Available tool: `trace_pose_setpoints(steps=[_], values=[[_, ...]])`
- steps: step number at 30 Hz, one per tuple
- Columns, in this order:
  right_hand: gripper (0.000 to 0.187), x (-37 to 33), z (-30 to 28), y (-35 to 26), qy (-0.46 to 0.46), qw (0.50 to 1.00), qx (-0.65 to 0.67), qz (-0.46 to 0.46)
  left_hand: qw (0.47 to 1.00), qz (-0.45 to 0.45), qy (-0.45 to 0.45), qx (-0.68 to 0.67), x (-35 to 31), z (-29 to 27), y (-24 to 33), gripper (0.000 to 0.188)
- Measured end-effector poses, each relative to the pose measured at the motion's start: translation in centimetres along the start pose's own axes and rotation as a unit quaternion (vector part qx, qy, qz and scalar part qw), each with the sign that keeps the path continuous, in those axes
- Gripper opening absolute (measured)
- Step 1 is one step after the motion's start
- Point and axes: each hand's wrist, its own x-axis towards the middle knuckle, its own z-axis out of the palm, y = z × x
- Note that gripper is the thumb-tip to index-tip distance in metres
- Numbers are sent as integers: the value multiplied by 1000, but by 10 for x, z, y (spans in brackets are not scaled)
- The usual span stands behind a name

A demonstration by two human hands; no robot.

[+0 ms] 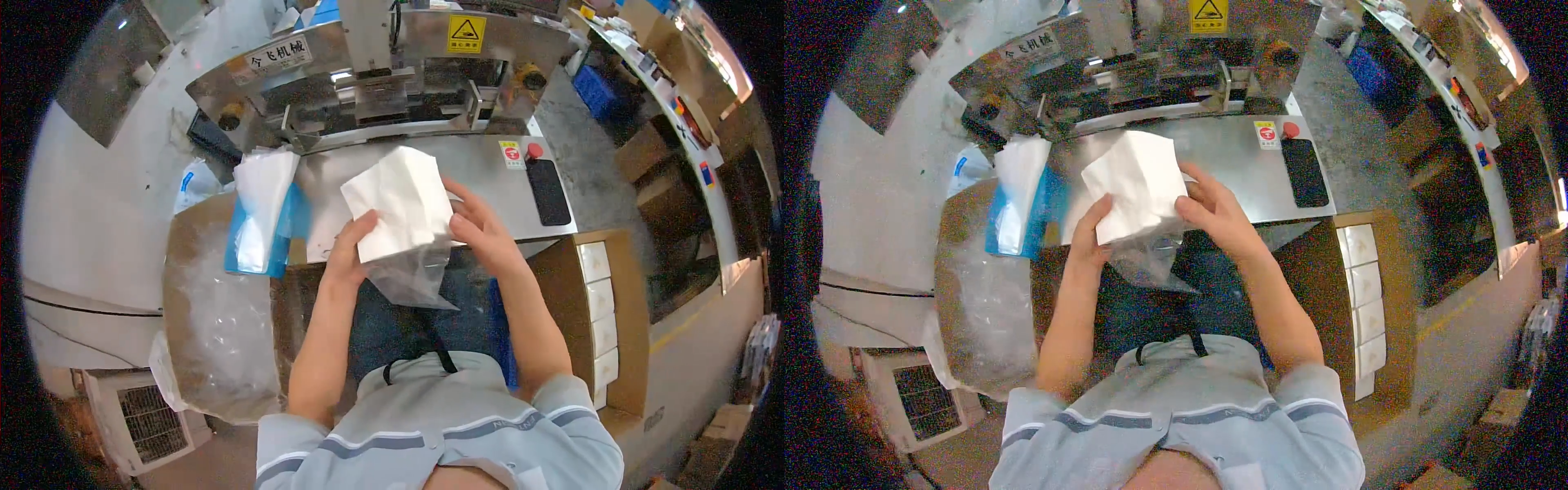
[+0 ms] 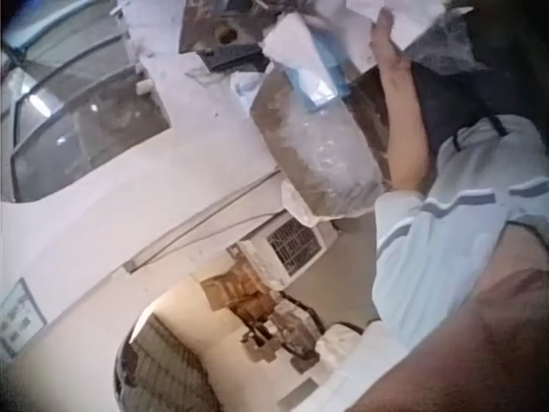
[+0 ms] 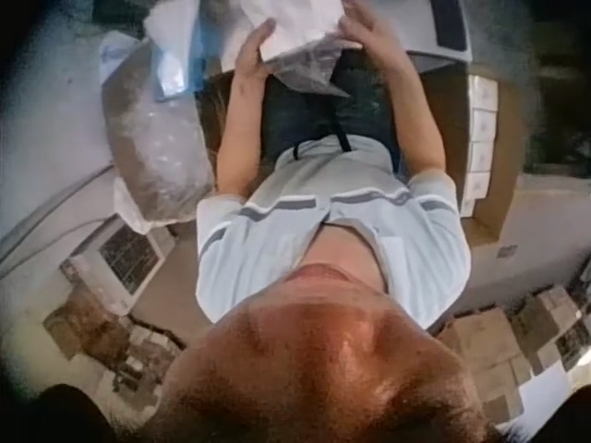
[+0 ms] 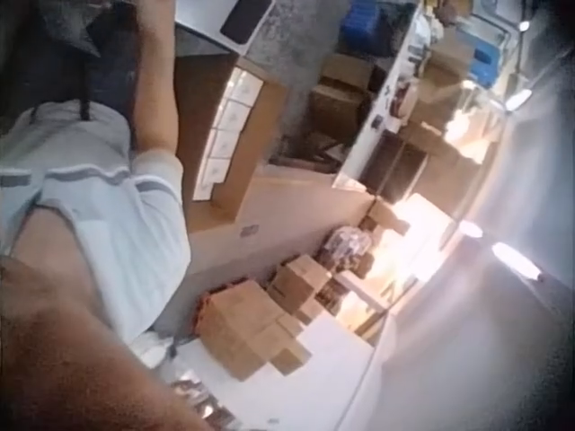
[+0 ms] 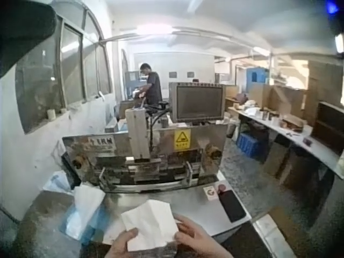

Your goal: Wrapping small white boxes in plastic film using a heat-sealing machine and packing them into shipping cartons.

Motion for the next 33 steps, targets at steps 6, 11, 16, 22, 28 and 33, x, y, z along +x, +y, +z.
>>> trace_pose_setpoints(steps=[6, 11, 16, 22, 28, 33], values=[[55, -17, 21, -6, 26, 987, -85, -137, 977, -30, 8, -213, -3, 6, -9, 53], [42, -16, 19, -20, 58, 916, -309, -251, 977, -53, 21, -204, -8, 19, -9, 52], [33, -15, 26, -31, 66, 888, -363, -274, 987, -48, 1, -156, -10, 19, -11, 53], [26, -15, 22, -30, 50, 893, -385, -229, 997, -29, 28, -71, -9, 23, -12, 59], [17, -18, 15, -25, 2, 864, -442, -239, 997, 59, 54, -18, -6, 20, -13, 64], [60, -9, -27, -9, 53, 986, -144, -69, 992, 102, 58, 37, -13, 27, 1, 66]])
